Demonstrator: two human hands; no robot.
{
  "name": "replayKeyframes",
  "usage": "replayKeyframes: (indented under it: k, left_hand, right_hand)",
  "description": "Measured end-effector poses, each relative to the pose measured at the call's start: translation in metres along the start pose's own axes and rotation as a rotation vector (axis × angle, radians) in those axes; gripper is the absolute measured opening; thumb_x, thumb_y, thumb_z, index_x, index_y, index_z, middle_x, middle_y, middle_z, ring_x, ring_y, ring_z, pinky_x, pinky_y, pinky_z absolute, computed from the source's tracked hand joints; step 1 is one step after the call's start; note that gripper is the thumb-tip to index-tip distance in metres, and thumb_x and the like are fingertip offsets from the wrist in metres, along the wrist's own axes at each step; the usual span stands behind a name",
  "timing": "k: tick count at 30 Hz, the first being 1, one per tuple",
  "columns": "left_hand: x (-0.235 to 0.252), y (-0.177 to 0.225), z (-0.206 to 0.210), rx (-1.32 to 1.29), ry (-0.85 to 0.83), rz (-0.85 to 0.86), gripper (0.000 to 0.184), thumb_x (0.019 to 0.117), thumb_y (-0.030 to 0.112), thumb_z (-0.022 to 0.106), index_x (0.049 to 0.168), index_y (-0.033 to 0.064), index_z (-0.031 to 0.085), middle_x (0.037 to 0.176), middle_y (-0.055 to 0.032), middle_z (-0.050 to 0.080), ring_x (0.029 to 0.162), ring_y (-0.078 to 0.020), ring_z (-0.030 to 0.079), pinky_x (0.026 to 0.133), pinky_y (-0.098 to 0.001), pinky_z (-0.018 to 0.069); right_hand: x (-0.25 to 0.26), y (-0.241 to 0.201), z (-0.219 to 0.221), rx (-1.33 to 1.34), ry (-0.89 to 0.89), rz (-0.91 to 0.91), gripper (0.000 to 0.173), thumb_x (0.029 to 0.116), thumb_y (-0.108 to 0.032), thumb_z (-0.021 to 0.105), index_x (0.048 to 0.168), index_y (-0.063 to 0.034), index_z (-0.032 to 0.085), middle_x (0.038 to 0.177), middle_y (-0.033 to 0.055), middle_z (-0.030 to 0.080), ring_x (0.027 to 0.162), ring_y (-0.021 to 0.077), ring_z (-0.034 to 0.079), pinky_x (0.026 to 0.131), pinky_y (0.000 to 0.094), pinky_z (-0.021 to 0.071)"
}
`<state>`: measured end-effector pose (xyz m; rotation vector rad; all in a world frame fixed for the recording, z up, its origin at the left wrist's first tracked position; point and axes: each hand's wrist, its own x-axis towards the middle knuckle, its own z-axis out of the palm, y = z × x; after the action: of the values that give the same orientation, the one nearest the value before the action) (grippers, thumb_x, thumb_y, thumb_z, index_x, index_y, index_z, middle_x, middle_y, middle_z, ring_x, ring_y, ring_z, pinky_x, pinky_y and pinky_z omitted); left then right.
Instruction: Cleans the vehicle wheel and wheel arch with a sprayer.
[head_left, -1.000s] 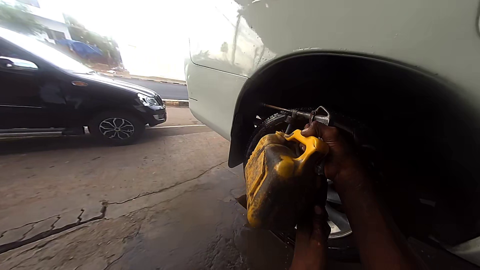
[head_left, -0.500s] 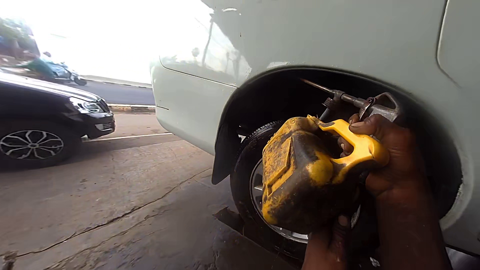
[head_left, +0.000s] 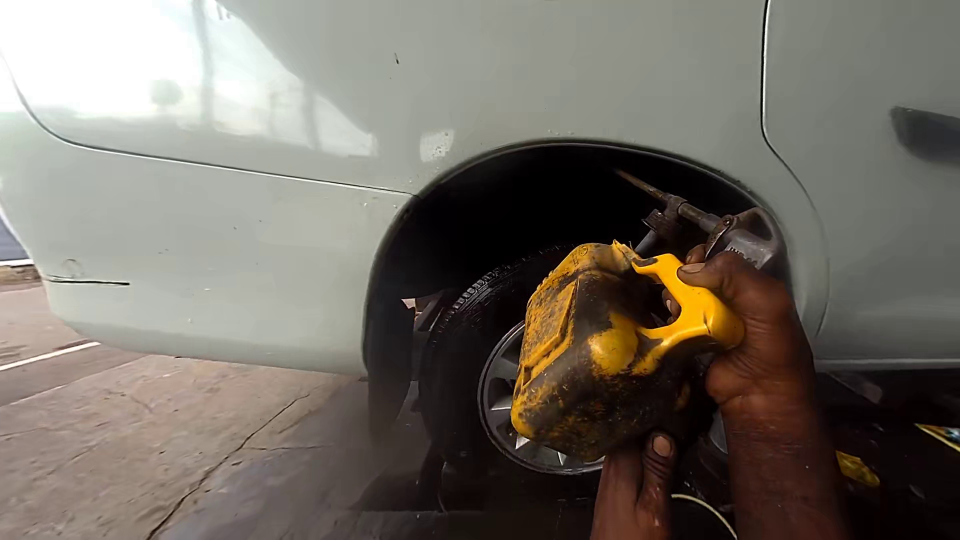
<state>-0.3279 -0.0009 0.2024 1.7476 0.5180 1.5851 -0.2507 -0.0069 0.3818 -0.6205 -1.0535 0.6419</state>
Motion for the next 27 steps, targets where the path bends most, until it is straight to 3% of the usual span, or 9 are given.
replayKeyframes:
  k: [4,8,18,27]
  left_hand:
    - [-0.002,0.000,-0.008,-0.030,-0.050,0.016,0.079,0.1039,0.065,0.027,0.112,-0.0036,0.066,0.095,-0.0057,0.066,0.095,-0.0028,0.062,0.092,-0.0254,0.0518]
    - [0.003,0.003,-0.009,-0.050,-0.088,0.035,0.077,0.1048,0.063,0.027,0.108,-0.0032,0.066,0.088,-0.0043,0.065,0.085,-0.0021,0.062,0.082,-0.0233,0.0530]
    - [0.010,-0.014,0.005,-0.148,-0.141,-0.003,0.076,0.1046,0.063,0.030,0.117,-0.0030,0.066,0.095,-0.0048,0.068,0.087,-0.0032,0.063,0.085,-0.0252,0.0537]
    - [0.012,-0.036,0.024,-0.187,-0.221,-0.047,0.080,0.1011,0.071,0.025,0.108,0.0025,0.066,0.078,0.0007,0.060,0.069,-0.0042,0.058,0.067,-0.0265,0.0529]
  right_hand:
    - [-0.009,0.001,0.011,-0.100,0.111,-0.053,0.005,0.0775,-0.015,0.070,0.080,-0.0150,0.065,0.069,0.0002,0.061,0.056,0.0085,0.059,0.049,0.0246,0.0504]
    - [-0.009,-0.001,0.014,-0.099,0.175,-0.096,0.006,0.0781,-0.013,0.069,0.079,-0.0140,0.064,0.069,0.0015,0.061,0.055,0.0097,0.059,0.049,0.0258,0.0512]
    - [-0.002,0.010,0.007,-0.219,0.331,-0.161,0.007,0.0764,-0.011,0.072,0.077,-0.0120,0.065,0.068,0.0029,0.062,0.058,0.0114,0.061,0.050,0.0287,0.0508]
    - [0.003,0.021,-0.012,-0.283,0.451,-0.153,0.009,0.0766,-0.011,0.074,0.082,-0.0106,0.066,0.071,0.0039,0.064,0.060,0.0128,0.062,0.051,0.0304,0.0519]
